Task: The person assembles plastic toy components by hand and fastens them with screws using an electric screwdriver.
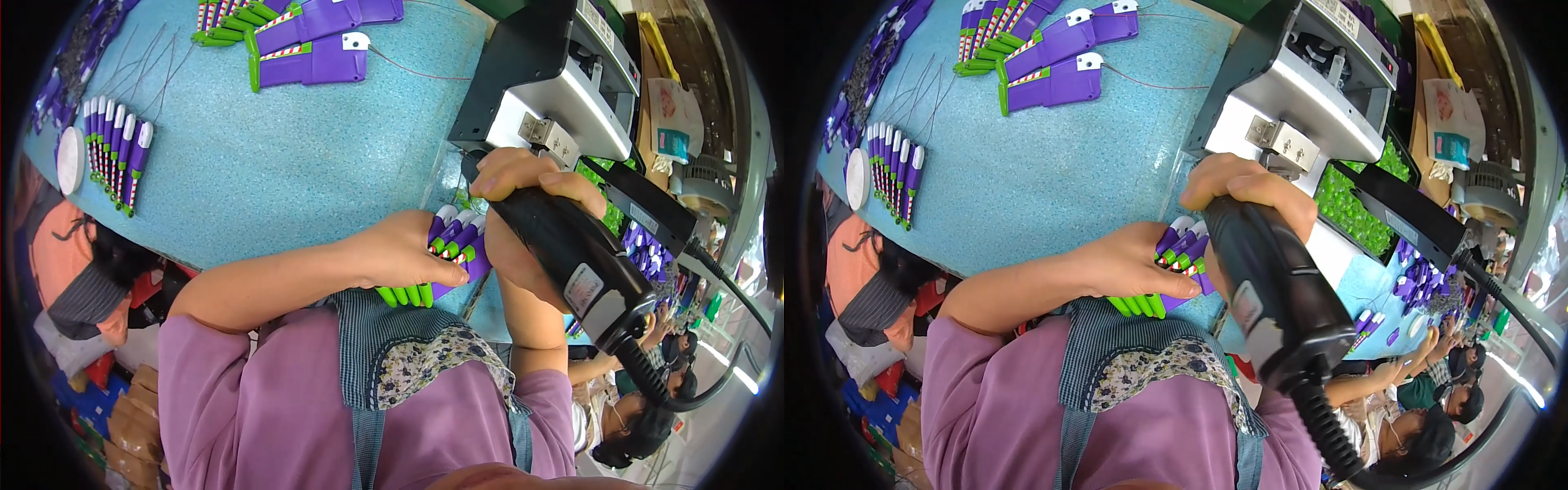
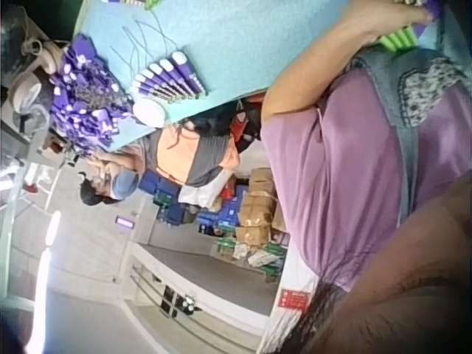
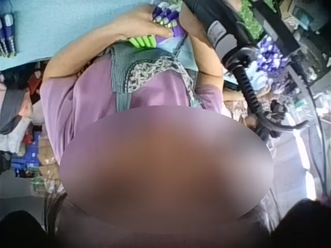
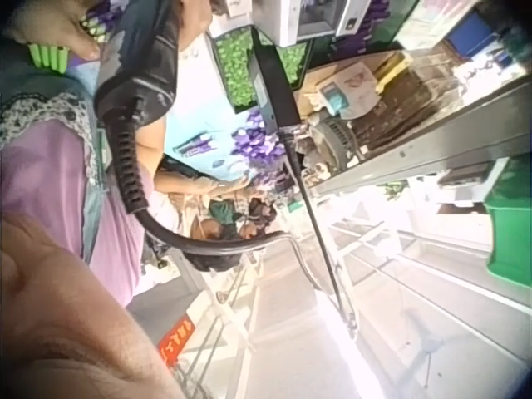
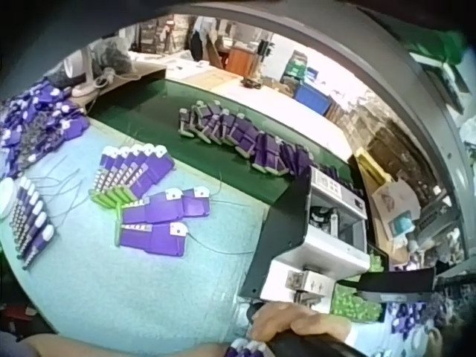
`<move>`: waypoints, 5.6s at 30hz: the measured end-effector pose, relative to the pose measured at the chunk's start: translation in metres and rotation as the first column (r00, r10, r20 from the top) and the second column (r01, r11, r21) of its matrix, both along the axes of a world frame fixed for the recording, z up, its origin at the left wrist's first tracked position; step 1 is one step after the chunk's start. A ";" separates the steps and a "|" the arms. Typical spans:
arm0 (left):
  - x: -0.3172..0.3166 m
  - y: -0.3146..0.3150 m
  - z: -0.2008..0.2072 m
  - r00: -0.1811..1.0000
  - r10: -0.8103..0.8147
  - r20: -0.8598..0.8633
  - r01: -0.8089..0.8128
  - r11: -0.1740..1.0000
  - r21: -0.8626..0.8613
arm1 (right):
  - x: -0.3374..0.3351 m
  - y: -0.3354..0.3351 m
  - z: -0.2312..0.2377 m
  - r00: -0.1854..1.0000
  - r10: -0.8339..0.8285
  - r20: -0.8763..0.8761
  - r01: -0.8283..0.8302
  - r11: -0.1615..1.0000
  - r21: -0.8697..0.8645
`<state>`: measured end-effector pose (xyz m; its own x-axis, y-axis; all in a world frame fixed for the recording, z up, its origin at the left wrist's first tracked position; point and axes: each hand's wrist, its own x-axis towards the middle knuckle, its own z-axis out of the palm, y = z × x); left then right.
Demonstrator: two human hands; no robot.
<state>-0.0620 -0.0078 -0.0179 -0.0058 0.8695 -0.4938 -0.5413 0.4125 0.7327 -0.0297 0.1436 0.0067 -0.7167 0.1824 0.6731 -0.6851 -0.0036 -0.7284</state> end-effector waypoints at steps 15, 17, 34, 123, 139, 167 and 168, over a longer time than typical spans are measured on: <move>0.001 -0.001 0.016 0.992 0.130 -0.006 -0.129 0.989 0.067 | 0.004 0.087 0.117 0.863 -0.201 -0.464 0.338 0.911 0.235; -0.003 -0.005 0.016 0.995 0.093 -0.028 -0.090 0.992 0.085 | -0.012 0.092 0.103 0.949 -0.091 -0.300 0.144 0.977 0.157; 0.013 0.005 0.038 0.839 0.530 -0.122 -0.510 0.845 0.162 | 0.050 -0.013 0.070 0.978 -0.184 0.103 0.208 0.920 -0.331; 0.005 0.002 0.028 0.898 0.335 0.287 -0.307 0.942 -0.139 | 0.031 0.011 0.063 0.934 -0.091 0.345 0.238 0.879 -0.413; 0.005 0.002 0.027 0.903 0.318 0.289 -0.301 0.948 -0.102 | 0.017 0.042 0.086 0.996 -0.050 0.068 0.064 0.971 -0.232; 0.002 -0.001 0.037 0.885 0.377 0.275 -0.334 0.923 -0.190 | 0.032 -0.001 0.050 0.889 -0.160 0.429 0.350 0.841 -0.413; 0.003 -0.001 0.037 0.883 0.381 0.274 -0.341 0.922 -0.185 | 0.033 0.000 0.050 0.896 -0.153 0.416 0.331 0.855 -0.398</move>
